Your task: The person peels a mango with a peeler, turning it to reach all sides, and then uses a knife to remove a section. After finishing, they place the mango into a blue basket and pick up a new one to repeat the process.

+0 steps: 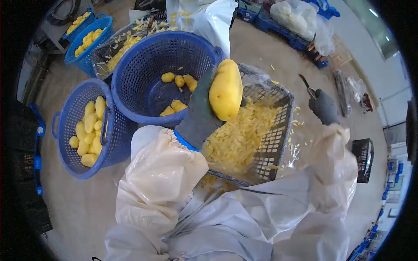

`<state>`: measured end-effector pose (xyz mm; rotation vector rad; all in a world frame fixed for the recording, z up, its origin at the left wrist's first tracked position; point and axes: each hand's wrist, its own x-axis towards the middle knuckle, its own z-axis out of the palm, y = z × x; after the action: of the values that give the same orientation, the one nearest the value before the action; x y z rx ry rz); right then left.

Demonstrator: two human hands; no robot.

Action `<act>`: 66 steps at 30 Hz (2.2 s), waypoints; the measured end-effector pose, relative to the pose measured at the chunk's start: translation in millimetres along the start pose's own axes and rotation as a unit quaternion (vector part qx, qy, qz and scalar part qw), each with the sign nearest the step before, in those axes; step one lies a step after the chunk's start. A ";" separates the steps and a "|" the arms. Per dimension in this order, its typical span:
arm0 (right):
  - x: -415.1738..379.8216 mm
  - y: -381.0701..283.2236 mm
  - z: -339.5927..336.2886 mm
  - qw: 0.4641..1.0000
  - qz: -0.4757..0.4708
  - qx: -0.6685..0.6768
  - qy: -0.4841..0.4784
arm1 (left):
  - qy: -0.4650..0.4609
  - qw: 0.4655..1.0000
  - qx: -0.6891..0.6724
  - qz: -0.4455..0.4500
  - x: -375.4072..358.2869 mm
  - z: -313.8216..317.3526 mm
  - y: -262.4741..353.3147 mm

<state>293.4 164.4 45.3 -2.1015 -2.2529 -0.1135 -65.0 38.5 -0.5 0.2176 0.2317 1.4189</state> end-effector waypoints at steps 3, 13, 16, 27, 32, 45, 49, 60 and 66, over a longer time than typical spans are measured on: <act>-41.0 -23.1 -5.2 0.946 0.025 0.322 0.044 | -0.006 1.000 -0.010 0.011 1.7 4.3 0.2; -206.4 -175.9 8.3 0.842 -0.054 0.528 0.097 | -0.074 0.997 0.033 0.018 -4.2 -7.4 6.3; -216.6 -182.0 11.6 0.867 -0.098 0.472 0.128 | 0.027 0.989 0.128 0.075 -20.7 2.0 9.6; -220.3 -187.2 26.9 0.909 -0.182 0.364 0.086 | 0.090 0.981 0.162 0.063 -14.0 5.0 8.9; -220.2 -189.5 30.8 0.929 -0.181 0.313 0.083 | 0.077 0.983 0.155 0.057 -18.6 11.4 5.3; -212.9 -186.5 46.6 0.928 -0.159 0.321 0.099 | 0.087 0.962 0.254 0.052 -20.3 12.2 -23.1; -203.4 -179.3 48.7 0.929 -0.197 0.283 0.135 | -0.113 0.981 0.148 -0.055 -19.8 -3.4 -14.2; -204.8 -178.6 56.6 0.924 -0.161 0.322 0.127 | -0.063 0.968 0.241 0.014 -26.0 3.4 -24.2; -200.5 -172.0 56.8 0.931 -0.165 0.303 0.121 | -0.040 0.984 0.176 -0.007 -18.0 -12.7 -34.2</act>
<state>136.3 -41.2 -32.2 -1.3178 -2.1061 0.2645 -38.6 16.1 -21.9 0.5610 0.4173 1.3445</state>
